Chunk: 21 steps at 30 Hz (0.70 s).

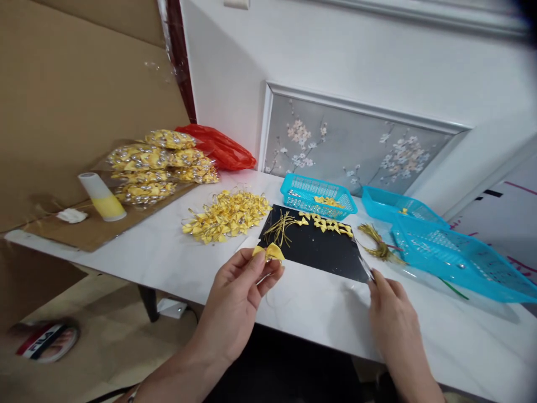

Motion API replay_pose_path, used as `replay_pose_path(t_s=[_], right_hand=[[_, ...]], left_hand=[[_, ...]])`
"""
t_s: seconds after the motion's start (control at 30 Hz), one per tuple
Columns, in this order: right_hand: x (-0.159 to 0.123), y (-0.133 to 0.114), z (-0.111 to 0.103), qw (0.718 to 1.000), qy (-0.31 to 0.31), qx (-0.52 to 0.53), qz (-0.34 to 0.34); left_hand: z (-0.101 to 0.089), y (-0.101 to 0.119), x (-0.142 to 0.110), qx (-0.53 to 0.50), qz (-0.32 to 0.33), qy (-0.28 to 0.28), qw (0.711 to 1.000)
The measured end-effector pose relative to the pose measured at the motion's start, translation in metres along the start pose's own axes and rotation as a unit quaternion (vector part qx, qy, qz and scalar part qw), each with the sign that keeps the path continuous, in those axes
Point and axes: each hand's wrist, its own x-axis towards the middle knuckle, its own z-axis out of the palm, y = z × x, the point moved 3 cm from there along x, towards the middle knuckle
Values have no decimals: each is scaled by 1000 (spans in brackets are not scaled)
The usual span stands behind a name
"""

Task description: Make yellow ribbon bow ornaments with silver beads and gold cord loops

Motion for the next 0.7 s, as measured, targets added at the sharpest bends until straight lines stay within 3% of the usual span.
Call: replay_pose_path(t_s=[0.1,0.2,0.3,0.4,0.47,0.5,0.6,0.7], right_hand=[[8,37,-2,998,-11,-56,16],[9,44,-1,997,2,-73,17],[8,27,0,999,20,-49,5],[2,-12,-1,996,-18,63,-58],[-4,-46,-6,949,-87,275,-126],[-7,-63,-10,921,-122,334,-159],[-8,-105,-19,853,-210,408,-250],[-2,-126,-23,818,-257,430,-282]], left_hand=[[0,-1,1,23,-8,5,1000],[3,-1,0,62,4,-4,998],[7,0,-3,108,25,-22,994],[8,1,-6,129,13,-40,991],[8,0,-7,115,-32,-61,991],[8,-1,-7,98,-68,-73,990],[9,-5,-9,30,-192,-107,975],[10,-7,-9,-20,-261,-133,956]])
